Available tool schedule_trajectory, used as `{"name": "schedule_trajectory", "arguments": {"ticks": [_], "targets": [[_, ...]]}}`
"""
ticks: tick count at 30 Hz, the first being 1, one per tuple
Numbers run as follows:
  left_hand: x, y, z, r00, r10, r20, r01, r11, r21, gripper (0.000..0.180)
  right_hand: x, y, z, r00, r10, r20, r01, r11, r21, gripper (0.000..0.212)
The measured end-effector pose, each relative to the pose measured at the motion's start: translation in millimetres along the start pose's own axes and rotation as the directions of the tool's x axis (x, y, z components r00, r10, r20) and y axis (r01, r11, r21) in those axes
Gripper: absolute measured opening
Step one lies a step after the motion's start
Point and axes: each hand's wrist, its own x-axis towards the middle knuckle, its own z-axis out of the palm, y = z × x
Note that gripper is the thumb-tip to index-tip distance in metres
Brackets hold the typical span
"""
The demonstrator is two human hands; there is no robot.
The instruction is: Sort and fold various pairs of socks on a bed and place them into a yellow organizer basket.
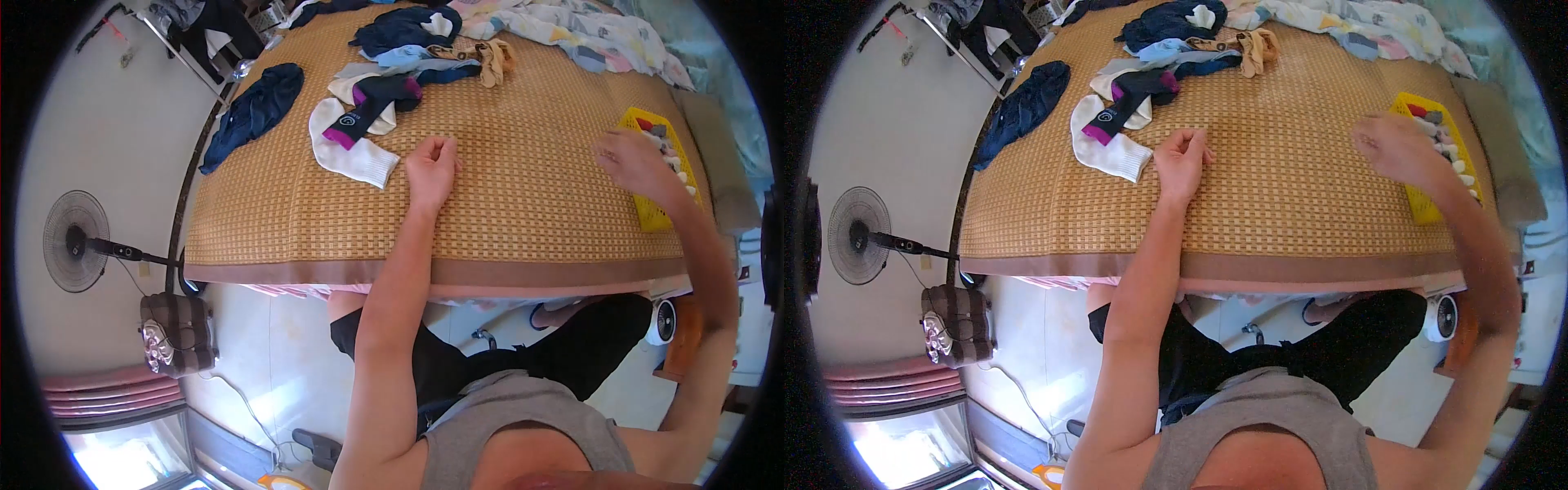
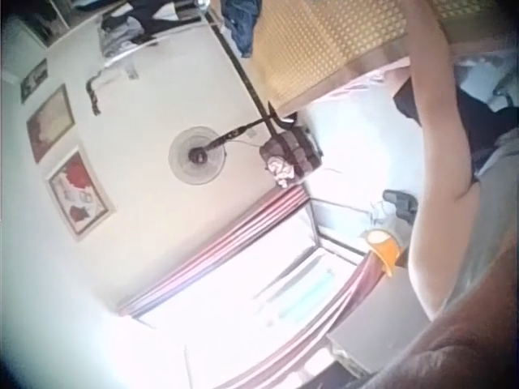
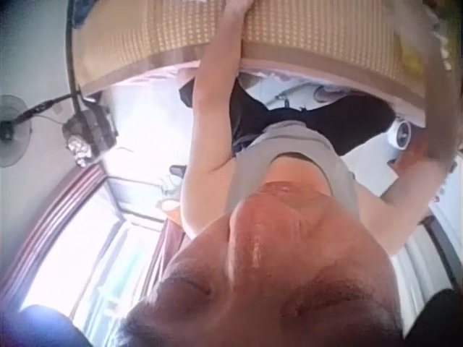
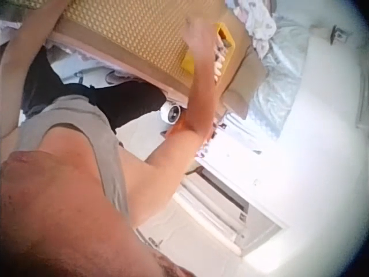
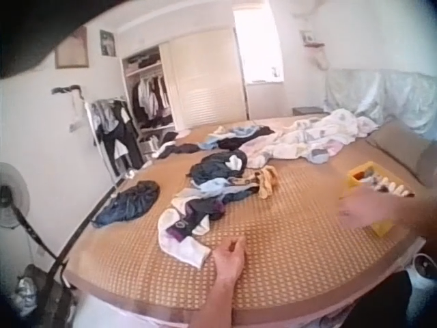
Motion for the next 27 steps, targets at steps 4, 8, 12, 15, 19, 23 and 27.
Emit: {"name": "schedule_trajectory", "arguments": {"ticks": [4,8,12,15,19,23,27], "targets": [[-2,3,8,0.998,-0.032,-0.052,0.027,0.996,-0.085,0.019,94,-52,31,0.969,-0.2,-0.147,0.219,0.968,0.121,0.03],[5,-10,4,0.958,0.114,-0.263,-0.141,0.986,-0.085,0.02,188,-117,47,0.941,-0.269,-0.205,0.28,0.96,0.023,0.035],[4,-17,3,0.912,0.264,-0.313,-0.223,0.962,0.159,0.024,252,-142,78,0.911,-0.311,-0.269,0.35,0.93,0.111,0.034],[2,-10,10,0.914,0.273,-0.3,-0.222,0.955,0.195,0.023,269,-146,93,0.941,-0.27,-0.206,0.309,0.931,0.192,0.035],[4,-18,1,0.899,0.31,-0.31,-0.251,0.944,0.215,0.022,249,-144,99,0.893,-0.178,-0.413,0.324,0.891,0.318,0.037],[7,-23,-1,0.822,0.437,-0.364,-0.374,0.898,0.231,0.013,170,-103,102,0.909,0.073,-0.41,0.205,0.779,0.593,0.034],[16,-12,6,0.706,0.701,-0.103,-0.516,0.608,0.604,0.035,66,-59,146,0.796,0.413,-0.442,0.097,0.634,0.767,0.031]]}}
